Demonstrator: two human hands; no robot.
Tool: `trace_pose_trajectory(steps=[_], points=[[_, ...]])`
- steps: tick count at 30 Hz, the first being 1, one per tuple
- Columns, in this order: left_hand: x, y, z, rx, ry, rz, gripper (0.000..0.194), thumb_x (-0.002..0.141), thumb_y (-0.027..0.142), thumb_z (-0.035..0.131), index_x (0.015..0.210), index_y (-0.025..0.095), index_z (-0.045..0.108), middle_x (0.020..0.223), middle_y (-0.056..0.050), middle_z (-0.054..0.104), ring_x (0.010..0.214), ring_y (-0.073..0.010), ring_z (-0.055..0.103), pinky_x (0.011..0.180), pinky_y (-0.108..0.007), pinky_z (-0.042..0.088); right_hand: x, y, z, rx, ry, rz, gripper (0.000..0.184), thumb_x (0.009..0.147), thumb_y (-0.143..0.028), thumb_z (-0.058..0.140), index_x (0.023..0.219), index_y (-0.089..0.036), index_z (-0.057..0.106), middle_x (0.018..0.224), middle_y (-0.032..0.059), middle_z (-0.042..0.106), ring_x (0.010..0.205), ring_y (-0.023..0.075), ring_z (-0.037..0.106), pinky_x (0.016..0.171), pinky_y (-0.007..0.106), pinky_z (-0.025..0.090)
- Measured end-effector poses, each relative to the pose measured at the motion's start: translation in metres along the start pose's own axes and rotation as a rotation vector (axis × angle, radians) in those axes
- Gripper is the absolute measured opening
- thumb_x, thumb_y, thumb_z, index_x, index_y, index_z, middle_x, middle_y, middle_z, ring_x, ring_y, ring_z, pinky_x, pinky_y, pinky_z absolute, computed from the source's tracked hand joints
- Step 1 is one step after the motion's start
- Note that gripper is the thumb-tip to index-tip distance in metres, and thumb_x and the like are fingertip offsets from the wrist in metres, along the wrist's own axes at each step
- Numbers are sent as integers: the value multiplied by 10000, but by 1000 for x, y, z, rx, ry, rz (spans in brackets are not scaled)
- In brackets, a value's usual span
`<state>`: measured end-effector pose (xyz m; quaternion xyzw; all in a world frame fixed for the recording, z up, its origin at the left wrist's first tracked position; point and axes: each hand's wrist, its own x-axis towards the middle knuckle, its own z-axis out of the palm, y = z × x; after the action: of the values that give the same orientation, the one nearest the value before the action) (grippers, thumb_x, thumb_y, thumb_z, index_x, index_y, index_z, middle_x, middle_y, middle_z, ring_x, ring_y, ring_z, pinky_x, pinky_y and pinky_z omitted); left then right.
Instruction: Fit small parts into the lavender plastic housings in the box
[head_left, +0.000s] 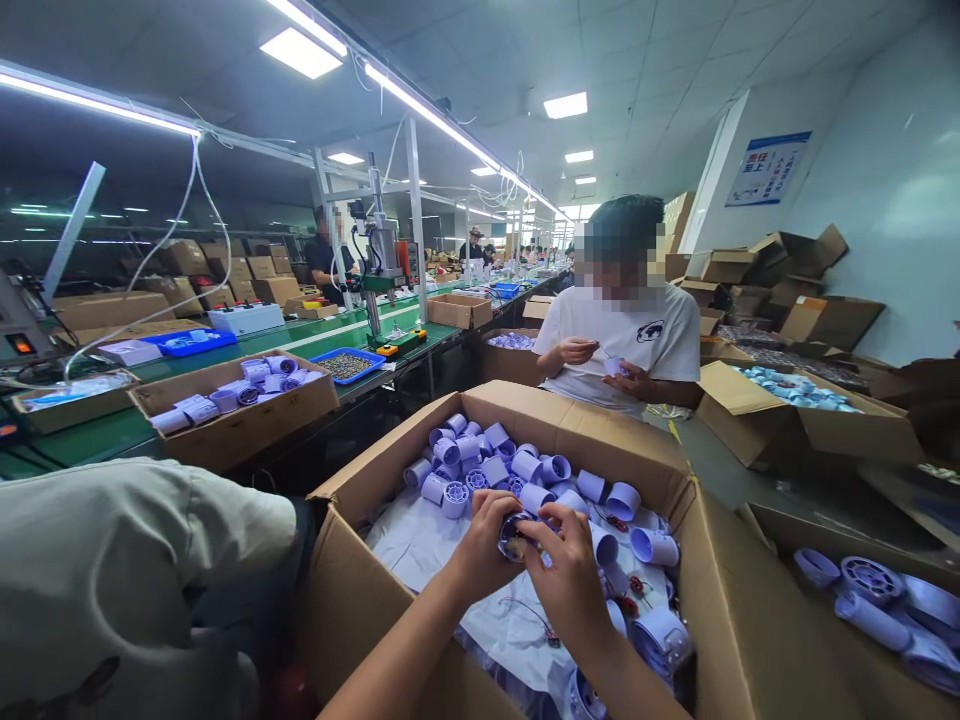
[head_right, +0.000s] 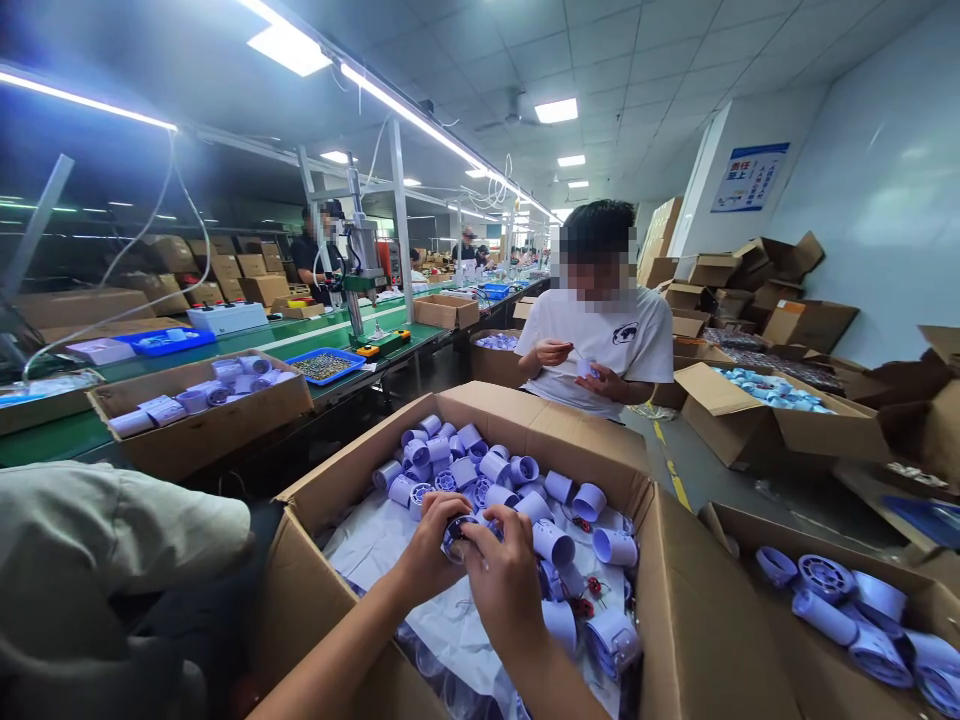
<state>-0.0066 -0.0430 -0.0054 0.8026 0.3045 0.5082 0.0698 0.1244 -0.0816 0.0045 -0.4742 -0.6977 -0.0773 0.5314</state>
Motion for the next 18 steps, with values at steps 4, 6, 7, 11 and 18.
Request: trace_pose_trajectory(steps=[4,6,7,11,18], points=[[2,1,0,-3,27,13,398,663,135,663,994,217,457,951,-56,570,882,-203,499,798,-346,447,-1,1,0,96,-12,69,159,840,-210,553,855,-259,704,898,63,562,813,214,558,698,376,519],[3,0,0,-6,49,22,381,679,162,668,987,224,453,959,-54,561,884,-201,510,804,-361,453,-2,2,0,148,-9,91,147,836,-227,567,873,-261,705,899,61,571,825,214,578,697,365,523],[3,-1,0,-16,56,24,376,685,174,671,985,228,453,974,-56,556,896,-202,516,809,-366,459,-3,2,0,170,-7,98,141,833,-233,573,874,-260,705,897,60,576,826,213,584,691,358,525],[1,-4,2,-121,35,-19,384,692,181,672,1002,235,453,1049,-76,529,956,-205,555,802,-343,494,-6,4,0,240,-12,131,117,825,-256,592,858,-250,705,884,55,583,747,187,583,628,324,524],[1,-4,3,-122,22,-11,397,709,207,674,1032,240,445,1045,-75,524,904,-184,574,744,-299,516,-8,14,-2,310,-49,157,144,837,-255,580,903,-253,708,766,10,536,600,137,516,580,283,499]])
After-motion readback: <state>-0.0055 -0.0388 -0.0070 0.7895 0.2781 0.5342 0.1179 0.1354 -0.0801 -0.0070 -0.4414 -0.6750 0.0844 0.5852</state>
